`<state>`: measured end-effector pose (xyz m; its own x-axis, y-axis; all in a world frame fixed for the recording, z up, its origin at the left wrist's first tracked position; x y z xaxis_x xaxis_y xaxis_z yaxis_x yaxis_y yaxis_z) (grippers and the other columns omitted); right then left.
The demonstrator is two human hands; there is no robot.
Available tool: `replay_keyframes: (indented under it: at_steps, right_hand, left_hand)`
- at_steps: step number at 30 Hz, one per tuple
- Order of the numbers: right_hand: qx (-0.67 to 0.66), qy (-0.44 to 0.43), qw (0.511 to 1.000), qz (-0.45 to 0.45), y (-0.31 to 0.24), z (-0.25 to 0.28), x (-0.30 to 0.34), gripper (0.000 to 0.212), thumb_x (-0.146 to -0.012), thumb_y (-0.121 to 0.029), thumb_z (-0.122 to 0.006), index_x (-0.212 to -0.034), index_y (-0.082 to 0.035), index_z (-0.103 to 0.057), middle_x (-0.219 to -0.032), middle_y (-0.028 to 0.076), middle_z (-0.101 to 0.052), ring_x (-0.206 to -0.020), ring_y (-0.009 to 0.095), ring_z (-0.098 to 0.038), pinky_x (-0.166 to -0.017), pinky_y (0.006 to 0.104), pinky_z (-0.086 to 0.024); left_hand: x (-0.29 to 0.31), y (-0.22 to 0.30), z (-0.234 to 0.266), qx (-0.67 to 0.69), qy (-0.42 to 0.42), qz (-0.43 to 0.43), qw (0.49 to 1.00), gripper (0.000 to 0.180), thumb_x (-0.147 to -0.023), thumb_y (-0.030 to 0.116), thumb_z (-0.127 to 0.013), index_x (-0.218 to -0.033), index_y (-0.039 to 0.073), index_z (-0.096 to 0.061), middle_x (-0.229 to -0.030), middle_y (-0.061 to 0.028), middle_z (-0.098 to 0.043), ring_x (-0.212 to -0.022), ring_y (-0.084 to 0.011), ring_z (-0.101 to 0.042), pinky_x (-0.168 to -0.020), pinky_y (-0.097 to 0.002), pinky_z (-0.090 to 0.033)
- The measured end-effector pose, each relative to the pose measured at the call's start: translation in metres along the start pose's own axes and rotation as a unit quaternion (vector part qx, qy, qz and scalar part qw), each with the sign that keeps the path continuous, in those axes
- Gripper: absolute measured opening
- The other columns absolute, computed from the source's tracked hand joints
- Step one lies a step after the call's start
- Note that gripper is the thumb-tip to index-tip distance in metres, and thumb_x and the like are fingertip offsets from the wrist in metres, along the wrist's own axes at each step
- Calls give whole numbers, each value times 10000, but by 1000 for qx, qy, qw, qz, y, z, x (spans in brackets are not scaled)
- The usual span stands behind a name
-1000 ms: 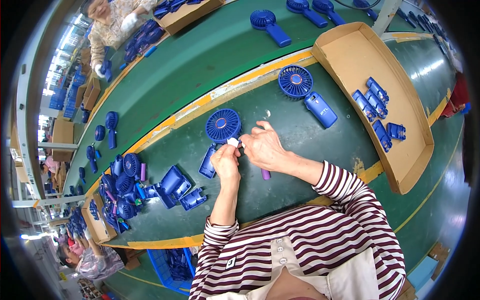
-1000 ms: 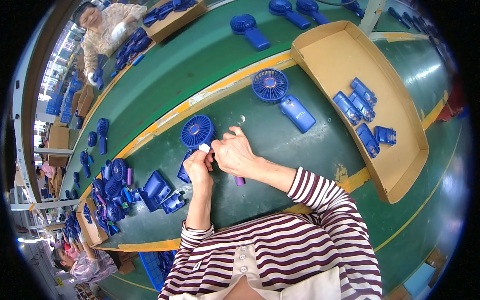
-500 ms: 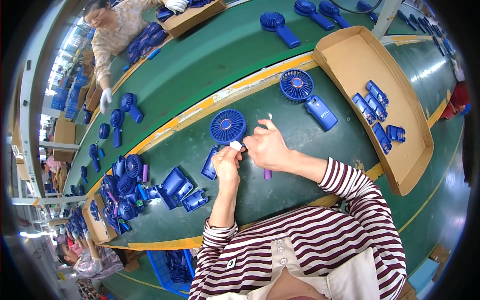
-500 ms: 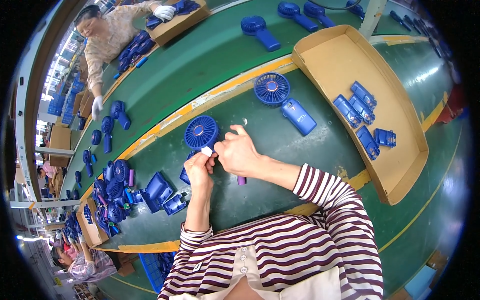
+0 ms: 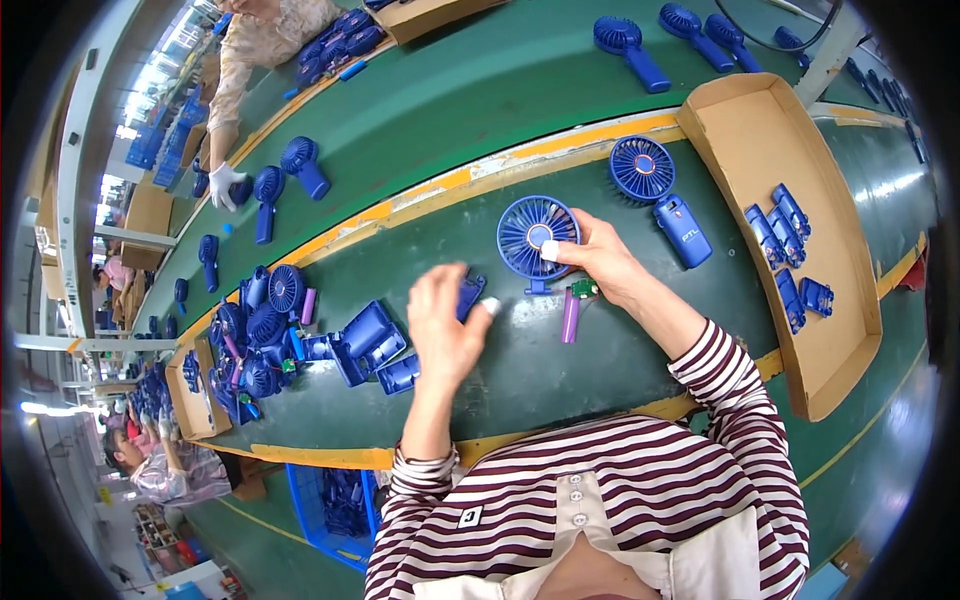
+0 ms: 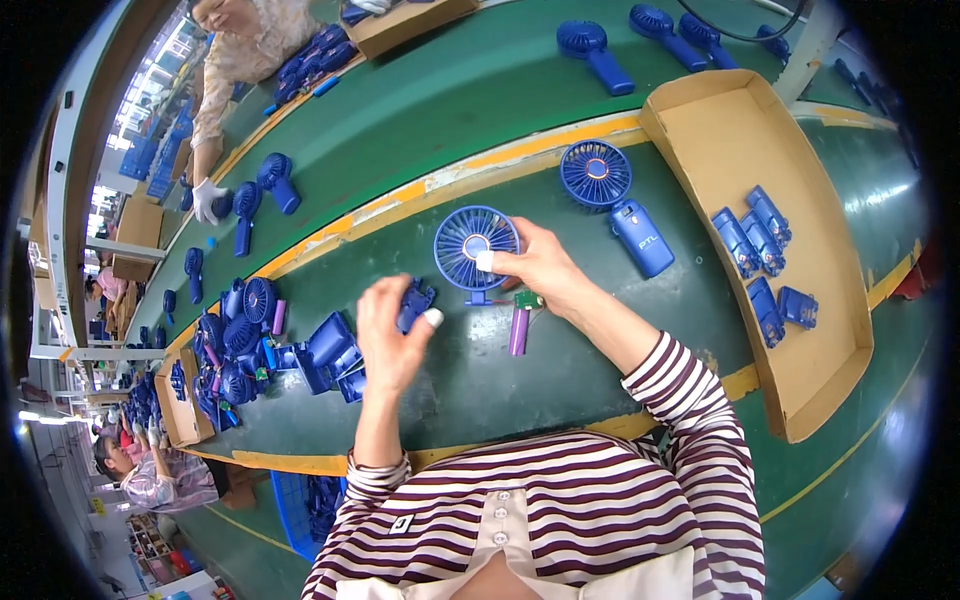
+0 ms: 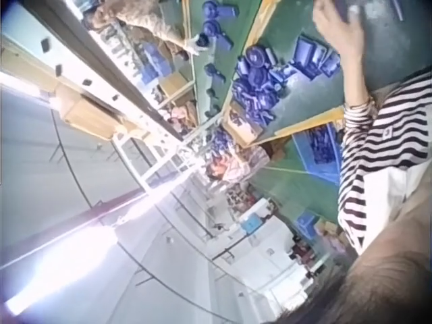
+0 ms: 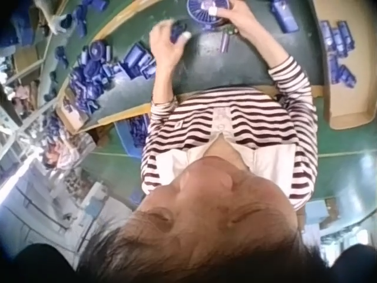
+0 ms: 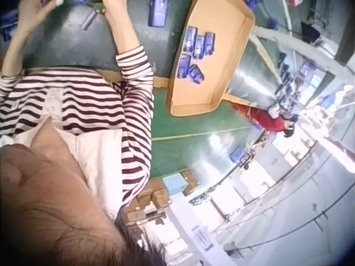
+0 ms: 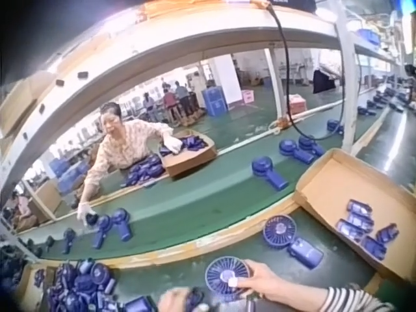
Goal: The person assembles small handheld fans by hand, inserting batteries and circuit boards into plastic casings, then snapping the plastic housing components together.
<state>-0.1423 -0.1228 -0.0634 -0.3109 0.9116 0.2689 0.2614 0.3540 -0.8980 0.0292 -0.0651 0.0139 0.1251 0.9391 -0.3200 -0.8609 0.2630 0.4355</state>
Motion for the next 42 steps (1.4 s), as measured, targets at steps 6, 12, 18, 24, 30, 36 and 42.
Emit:
replay_keyframes:
  at_steps: [6,12,18,24,30,36,42]
  right_hand:
    - [-31,-18,999,38,-3,-20,-3,540,-715,-90,-664,-1169,63,-414,-1044,114,-573,-922,171,-577,-758,290,-489]
    - [-56,-8,997,48,-2,-15,3,528,-698,-86,-679,-1152,38,-439,-1040,73,-554,-950,138,-530,-847,272,-420]
    - [-43,-44,995,73,-12,-22,8,529,-702,-118,-691,-1149,21,-445,-1038,64,-556,-956,131,-527,-848,277,-420]
    - [-50,-69,995,55,-8,-23,4,545,-704,-87,-678,-1166,55,-426,-1061,106,-561,-962,151,-543,-852,281,-432]
    - [-66,-65,994,61,-6,-13,1,550,-682,-79,-684,-1157,50,-442,-1045,96,-567,-945,149,-549,-843,271,-427]
    - [-51,-55,996,56,-7,-14,4,594,-676,-110,-704,-1182,25,-423,-1072,75,-552,-989,145,-528,-881,276,-414]
    - [-44,-65,995,58,-3,-15,1,587,-691,-104,-699,-1186,30,-414,-1079,82,-550,-995,151,-530,-879,280,-423]
  left_hand:
    - [7,-61,-27,-35,-91,165,981,395,-699,146,-641,-1046,-16,-544,-966,-151,-571,-891,-349,-535,-776,-400,-429]
    - [26,-23,-79,505,-220,330,766,188,-801,-8,-495,-978,3,-558,-833,-94,-628,-694,-147,-614,-594,-246,-475]
    - [25,-4,-79,574,-223,276,738,268,-786,-23,-475,-1053,-8,-501,-846,-131,-623,-694,-202,-625,-642,-294,-515]
    - [28,3,-86,560,-259,258,743,269,-791,-12,-503,-1059,2,-509,-887,-144,-619,-733,-208,-623,-673,-299,-508]
    - [18,-1,-78,571,-248,291,727,237,-798,-22,-457,-1026,-5,-519,-898,-123,-619,-752,-179,-617,-685,-275,-489]
    - [18,0,-78,561,-252,288,734,250,-787,-46,-436,-1017,-6,-525,-891,-117,-619,-730,-166,-609,-693,-275,-489]
    - [9,2,-74,524,-223,241,786,212,-816,109,-598,-972,-24,-541,-809,-80,-622,-692,-105,-577,-653,-239,-475]
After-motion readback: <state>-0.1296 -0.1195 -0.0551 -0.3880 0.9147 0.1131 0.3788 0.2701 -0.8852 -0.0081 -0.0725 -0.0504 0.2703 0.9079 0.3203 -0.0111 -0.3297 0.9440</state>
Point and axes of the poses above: each hand's wrist, its own x-axis away from the middle knuckle, its own z-axis out of the back of the hand, y = z × x, the point moved 9 cm from there along -x, towards the middle knuckle
